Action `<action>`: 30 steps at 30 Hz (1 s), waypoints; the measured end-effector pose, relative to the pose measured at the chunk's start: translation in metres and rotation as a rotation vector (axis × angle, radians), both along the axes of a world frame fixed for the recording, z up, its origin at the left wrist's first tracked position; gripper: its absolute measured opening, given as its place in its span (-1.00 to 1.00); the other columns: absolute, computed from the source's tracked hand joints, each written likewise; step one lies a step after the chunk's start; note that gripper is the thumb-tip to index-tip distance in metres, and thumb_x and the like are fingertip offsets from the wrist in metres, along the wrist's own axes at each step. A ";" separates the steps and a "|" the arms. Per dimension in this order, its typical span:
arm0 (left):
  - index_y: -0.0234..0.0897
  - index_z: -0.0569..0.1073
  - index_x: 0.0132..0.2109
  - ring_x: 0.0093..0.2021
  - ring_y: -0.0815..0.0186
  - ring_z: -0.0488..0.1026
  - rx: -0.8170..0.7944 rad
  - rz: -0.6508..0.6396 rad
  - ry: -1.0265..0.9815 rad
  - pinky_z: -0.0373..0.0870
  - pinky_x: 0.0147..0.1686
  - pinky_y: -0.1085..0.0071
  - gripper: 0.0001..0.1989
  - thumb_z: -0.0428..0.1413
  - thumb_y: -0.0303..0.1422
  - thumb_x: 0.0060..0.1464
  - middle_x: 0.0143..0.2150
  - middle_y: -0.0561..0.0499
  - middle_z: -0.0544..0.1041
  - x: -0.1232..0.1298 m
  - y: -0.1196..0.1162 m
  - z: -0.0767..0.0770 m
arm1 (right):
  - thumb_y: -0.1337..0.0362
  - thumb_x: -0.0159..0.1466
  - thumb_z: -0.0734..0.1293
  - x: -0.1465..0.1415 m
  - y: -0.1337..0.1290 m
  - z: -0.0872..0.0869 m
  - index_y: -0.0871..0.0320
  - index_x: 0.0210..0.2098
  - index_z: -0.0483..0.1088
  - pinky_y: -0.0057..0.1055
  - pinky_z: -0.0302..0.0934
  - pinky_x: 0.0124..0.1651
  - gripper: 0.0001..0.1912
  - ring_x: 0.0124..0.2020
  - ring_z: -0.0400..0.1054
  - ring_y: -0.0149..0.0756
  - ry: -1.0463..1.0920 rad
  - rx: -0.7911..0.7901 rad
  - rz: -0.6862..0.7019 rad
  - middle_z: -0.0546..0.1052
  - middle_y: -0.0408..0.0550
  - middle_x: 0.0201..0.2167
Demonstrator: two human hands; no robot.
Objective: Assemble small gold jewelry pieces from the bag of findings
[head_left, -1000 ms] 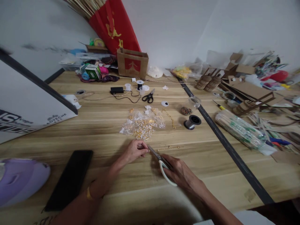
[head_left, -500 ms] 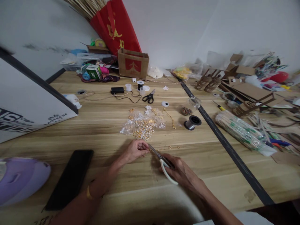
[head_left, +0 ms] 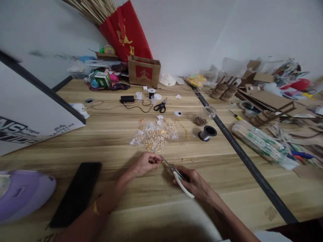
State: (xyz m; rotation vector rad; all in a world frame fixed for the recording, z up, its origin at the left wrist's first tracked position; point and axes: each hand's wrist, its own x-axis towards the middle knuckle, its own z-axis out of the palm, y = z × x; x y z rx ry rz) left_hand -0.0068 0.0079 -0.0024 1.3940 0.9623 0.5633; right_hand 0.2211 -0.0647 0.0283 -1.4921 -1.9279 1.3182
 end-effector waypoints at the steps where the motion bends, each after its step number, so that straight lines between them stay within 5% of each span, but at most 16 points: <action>1: -0.40 0.52 -0.26 -0.45 0.40 0.34 0.002 -0.001 0.000 0.26 -0.42 0.49 -0.75 0.20 -0.39 -0.18 -0.47 0.03 0.46 0.000 0.000 0.000 | 0.17 0.16 0.32 0.000 0.000 0.000 0.25 -0.08 0.42 -0.55 0.03 -0.47 -0.62 -0.52 0.14 -0.44 -0.002 -0.003 -0.003 0.36 -0.19 -0.54; 17: -0.36 0.54 -0.18 -0.40 0.38 0.39 -0.015 -0.026 -0.010 0.32 -0.42 0.50 -0.72 0.16 -0.44 -0.12 -0.41 -0.01 0.53 -0.004 0.001 0.001 | 0.14 0.17 0.31 0.000 0.002 0.003 0.24 -0.13 0.43 -0.53 0.07 -0.45 -0.65 -0.49 0.17 -0.40 0.002 -0.017 0.002 0.36 -0.17 -0.51; 30: -0.36 0.53 -0.35 -0.49 0.44 0.35 -0.066 0.055 -0.066 0.29 -0.49 0.53 -0.86 0.21 -0.39 -0.14 -0.42 0.02 0.53 -0.001 0.001 0.001 | 0.16 0.17 0.31 0.000 0.003 0.002 0.23 -0.04 0.39 -0.53 0.11 -0.40 -0.59 -0.42 0.23 -0.37 0.019 -0.016 0.017 0.44 -0.11 -0.40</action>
